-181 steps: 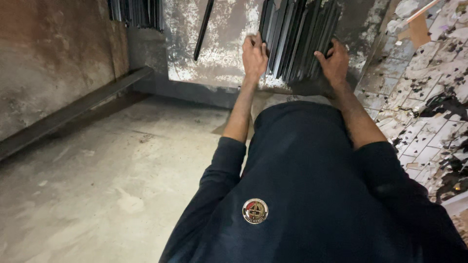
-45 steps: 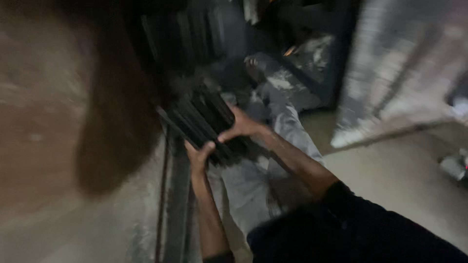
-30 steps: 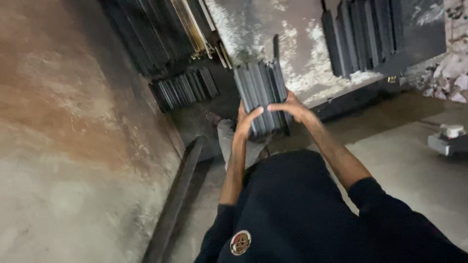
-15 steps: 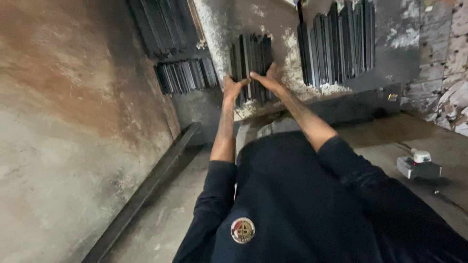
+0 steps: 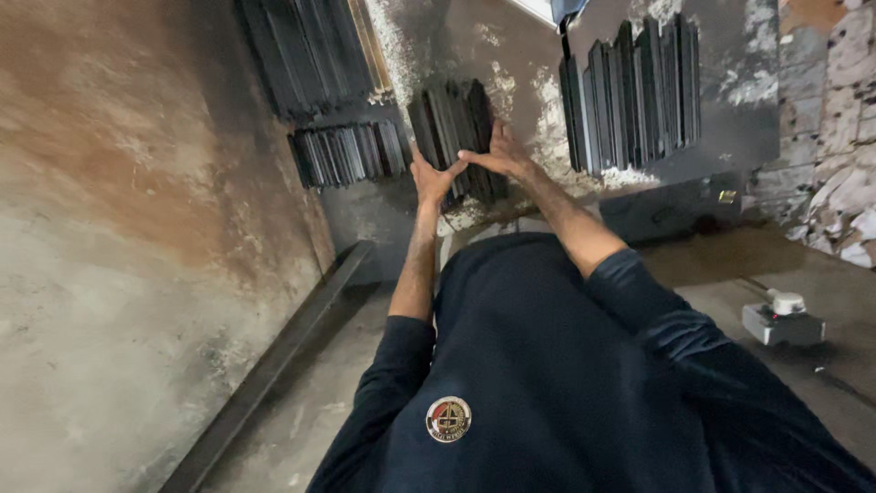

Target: The person picks up dark moulding strips from a dusty workbench and aligns them into neat stacks, gathering strips from both sides of the bench into organized piles and adjusting the stacks by hand.

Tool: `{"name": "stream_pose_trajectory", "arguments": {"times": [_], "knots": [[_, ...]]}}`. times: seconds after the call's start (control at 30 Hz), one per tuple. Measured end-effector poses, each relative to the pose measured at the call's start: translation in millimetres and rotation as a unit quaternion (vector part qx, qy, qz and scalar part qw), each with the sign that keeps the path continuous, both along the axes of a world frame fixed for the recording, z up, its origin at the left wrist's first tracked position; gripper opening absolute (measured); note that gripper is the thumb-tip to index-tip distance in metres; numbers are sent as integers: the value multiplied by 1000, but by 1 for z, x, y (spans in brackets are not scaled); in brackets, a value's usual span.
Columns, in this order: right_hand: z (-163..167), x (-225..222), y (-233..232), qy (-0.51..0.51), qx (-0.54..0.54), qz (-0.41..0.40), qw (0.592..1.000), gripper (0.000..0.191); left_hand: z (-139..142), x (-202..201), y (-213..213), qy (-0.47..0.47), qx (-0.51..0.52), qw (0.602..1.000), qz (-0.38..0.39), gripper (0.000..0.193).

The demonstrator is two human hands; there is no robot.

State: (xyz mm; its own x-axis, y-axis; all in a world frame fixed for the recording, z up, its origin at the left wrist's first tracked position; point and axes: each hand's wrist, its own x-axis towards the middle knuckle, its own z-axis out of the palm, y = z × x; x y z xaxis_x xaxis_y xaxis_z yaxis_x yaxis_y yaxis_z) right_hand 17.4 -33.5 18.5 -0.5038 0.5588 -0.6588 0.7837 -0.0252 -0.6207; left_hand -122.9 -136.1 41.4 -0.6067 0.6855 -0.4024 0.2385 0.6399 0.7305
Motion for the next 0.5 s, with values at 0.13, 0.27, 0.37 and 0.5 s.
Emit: {"name": "stream_pose_trajectory", "arguments": {"times": [0.13, 0.27, 0.37, 0.5], "knots": [[-10, 19, 6, 39, -32, -43, 998, 114, -5, -4, -2, -4, 11, 1000, 18, 139], [-16, 46, 14, -4, -23, -87, 996, 95, -5, -3, 2, -15, -41, 999, 7, 137], [-19, 53, 17, -44, 71, -15, 996, 97, -4, -1, 4, 12, -33, 999, 17, 138], [-21, 54, 16, -32, 104, -55, 993, 76, -2, 0, 3, 12, -41, 999, 23, 136]]}}
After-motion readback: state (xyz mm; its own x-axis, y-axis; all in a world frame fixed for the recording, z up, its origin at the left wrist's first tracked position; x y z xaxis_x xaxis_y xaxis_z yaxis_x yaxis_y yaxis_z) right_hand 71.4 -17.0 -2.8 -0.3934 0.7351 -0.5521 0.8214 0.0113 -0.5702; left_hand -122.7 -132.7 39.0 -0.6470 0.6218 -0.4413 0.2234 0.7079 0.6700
